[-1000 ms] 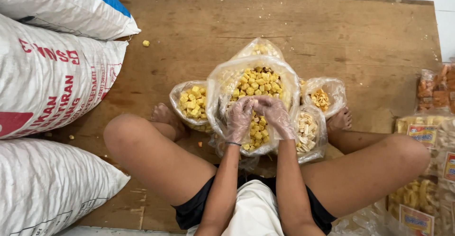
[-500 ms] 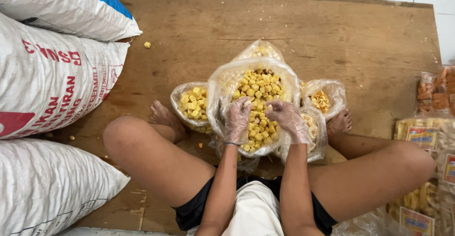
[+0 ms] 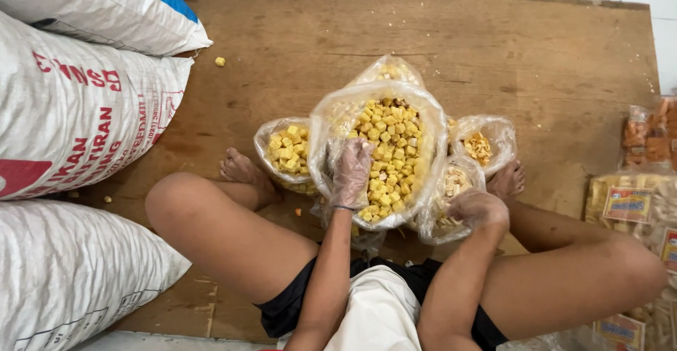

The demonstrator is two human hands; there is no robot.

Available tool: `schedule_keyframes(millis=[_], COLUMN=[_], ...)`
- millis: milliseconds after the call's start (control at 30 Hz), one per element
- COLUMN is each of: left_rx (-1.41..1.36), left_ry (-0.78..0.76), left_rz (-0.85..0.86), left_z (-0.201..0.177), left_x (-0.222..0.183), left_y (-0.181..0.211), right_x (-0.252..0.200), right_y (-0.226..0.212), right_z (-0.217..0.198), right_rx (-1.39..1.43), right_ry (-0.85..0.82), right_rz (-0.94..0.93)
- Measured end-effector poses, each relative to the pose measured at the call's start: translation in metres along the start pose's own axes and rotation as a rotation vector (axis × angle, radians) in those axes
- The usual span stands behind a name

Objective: Sorting small yellow snack pieces from a large central bag into smaller plastic bags while sitting on the floor.

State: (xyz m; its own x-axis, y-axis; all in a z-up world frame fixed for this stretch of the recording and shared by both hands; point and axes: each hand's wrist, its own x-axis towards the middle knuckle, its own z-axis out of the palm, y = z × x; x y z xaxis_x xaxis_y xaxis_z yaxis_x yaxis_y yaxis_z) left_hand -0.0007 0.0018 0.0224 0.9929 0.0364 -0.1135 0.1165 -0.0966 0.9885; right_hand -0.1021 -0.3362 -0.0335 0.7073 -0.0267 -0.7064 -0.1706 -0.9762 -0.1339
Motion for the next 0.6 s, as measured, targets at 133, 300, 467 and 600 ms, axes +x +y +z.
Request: schedule_keyframes(millis=[133,300,467,600], left_rx=[0.039,0.075,-0.165,-0.038], left_ry=[-0.066,-0.156,-0.135,-0.216], left_rz=[-0.023,-0.027,-0.01,0.064], left_z=[0.0,0.002,0.009,0.006], left_x=[0.008,-0.002,-0.021,-0.022], left_y=[-0.015,0.003,0.027,0.032], right_x=[-0.003,-0.075,-0.104,-0.113], right_y=[-0.006,-0.082,-0.153,-0.21], right_z=[-0.008,-0.077,-0.127,-0.138], right_rx=[0.057,0.352,0.691,1.107], right_ry=[-0.037,0.109,0.24,0.158], right_rz=[-0.317,0.397,0.169,-0.152])
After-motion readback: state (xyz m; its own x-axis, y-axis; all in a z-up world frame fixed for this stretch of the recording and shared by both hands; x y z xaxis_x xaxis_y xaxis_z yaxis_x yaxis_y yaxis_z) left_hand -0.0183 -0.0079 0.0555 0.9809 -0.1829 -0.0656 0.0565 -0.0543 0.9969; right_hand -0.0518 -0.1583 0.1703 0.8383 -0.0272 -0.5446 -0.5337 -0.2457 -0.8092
